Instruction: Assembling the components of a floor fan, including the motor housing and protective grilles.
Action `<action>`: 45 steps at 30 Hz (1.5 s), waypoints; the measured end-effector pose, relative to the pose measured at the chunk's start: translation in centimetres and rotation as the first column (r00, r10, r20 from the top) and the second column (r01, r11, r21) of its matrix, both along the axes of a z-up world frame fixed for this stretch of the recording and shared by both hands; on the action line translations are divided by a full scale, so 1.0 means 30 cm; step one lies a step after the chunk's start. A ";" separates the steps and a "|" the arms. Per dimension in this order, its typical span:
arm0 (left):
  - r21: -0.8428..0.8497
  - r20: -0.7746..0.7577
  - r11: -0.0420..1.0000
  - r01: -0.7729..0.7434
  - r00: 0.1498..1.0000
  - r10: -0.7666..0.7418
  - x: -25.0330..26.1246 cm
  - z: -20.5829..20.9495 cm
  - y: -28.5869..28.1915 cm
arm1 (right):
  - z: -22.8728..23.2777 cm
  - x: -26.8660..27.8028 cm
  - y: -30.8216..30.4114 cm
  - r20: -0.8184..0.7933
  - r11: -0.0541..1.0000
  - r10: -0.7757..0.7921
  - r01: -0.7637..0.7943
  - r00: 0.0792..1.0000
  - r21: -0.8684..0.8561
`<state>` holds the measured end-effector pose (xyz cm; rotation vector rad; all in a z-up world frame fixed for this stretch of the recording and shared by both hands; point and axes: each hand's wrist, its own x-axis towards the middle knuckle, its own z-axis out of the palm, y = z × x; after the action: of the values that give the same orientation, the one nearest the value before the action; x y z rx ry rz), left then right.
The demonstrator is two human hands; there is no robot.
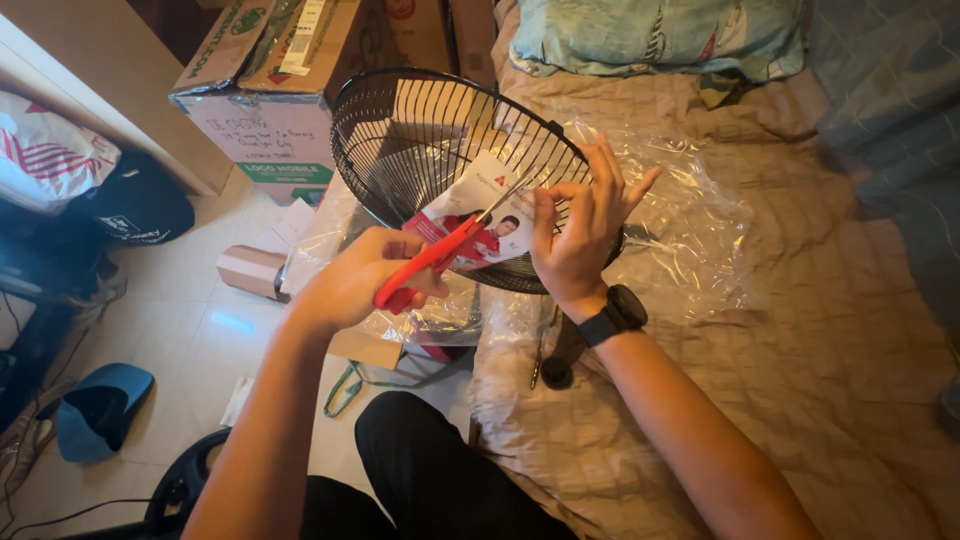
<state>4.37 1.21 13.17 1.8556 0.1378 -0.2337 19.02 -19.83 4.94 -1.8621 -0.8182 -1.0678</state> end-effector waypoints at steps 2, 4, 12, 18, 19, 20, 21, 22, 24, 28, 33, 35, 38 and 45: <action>0.006 -0.026 1.000 -0.019 0.999 0.019 -0.004 0.001 -0.007 | -0.002 0.003 0.002 0.000 1.000 -0.002 0.002 1.000 0.008; 0.016 0.007 1.000 -0.026 1.000 0.025 -0.017 -0.019 -0.012 | -0.006 0.011 0.002 0.005 1.000 -0.004 0.004 1.000 0.013; 0.151 0.402 0.906 -0.396 0.862 0.310 0.015 -0.008 -0.133 | -0.008 0.034 0.001 0.019 1.000 -0.017 0.017 1.000 0.003; 0.297 0.791 0.700 -0.650 0.578 0.202 0.187 0.064 -0.136 | -0.013 0.066 -0.017 0.034 1.000 0.020 -0.021 0.999 0.024; 0.334 0.849 0.667 -0.666 0.521 0.094 0.215 0.087 -0.129 | -0.016 0.074 -0.024 0.046 0.999 0.044 -0.046 0.998 0.025; 0.368 0.887 0.631 -0.683 0.461 -0.018 0.241 0.109 -0.121 | -0.019 0.078 -0.029 0.057 0.997 0.069 -0.070 0.996 0.025; 0.365 0.889 0.634 -0.682 0.459 -0.018 0.267 0.118 -0.113 | -0.012 0.079 -0.036 0.059 0.997 0.066 -0.068 0.996 0.024; 0.410 0.847 0.675 -0.614 0.530 -0.033 0.291 0.124 -0.105 | -0.008 0.078 -0.042 0.066 0.995 0.097 -0.098 0.993 0.018; 0.450 0.799 0.714 -0.536 0.599 -0.054 0.330 0.114 -0.091 | 0.006 0.074 -0.052 0.070 0.992 0.126 -0.127 0.990 0.012; 0.538 0.726 0.650 -0.537 0.687 -0.034 0.368 0.079 -0.107 | 0.048 0.068 -0.083 0.131 0.992 0.109 -0.099 0.985 -0.079; 0.527 0.741 0.639 -0.560 0.671 -0.022 0.378 0.053 -0.140 | 0.060 0.088 -0.152 0.248 0.961 0.124 -0.055 0.961 -0.271; 0.511 0.804 0.624 -0.592 0.587 -0.101 0.386 0.041 -0.149 | 0.047 0.110 -0.172 0.306 0.950 0.138 -0.038 0.942 -0.311; 0.532 0.763 0.648 -0.545 0.640 -0.087 0.362 0.065 -0.164 | 0.099 0.098 -0.179 0.358 0.925 0.205 -0.061 0.911 -0.375; 0.321 0.909 0.728 -0.606 0.414 -0.057 0.285 0.049 -0.225 | 0.108 0.124 -0.215 0.301 0.885 0.269 -0.111 0.915 -0.453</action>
<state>12.92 -5.55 14.65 2.3194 -0.2269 1.2368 22.75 -26.28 8.18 -1.9041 -1.5274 -1.1833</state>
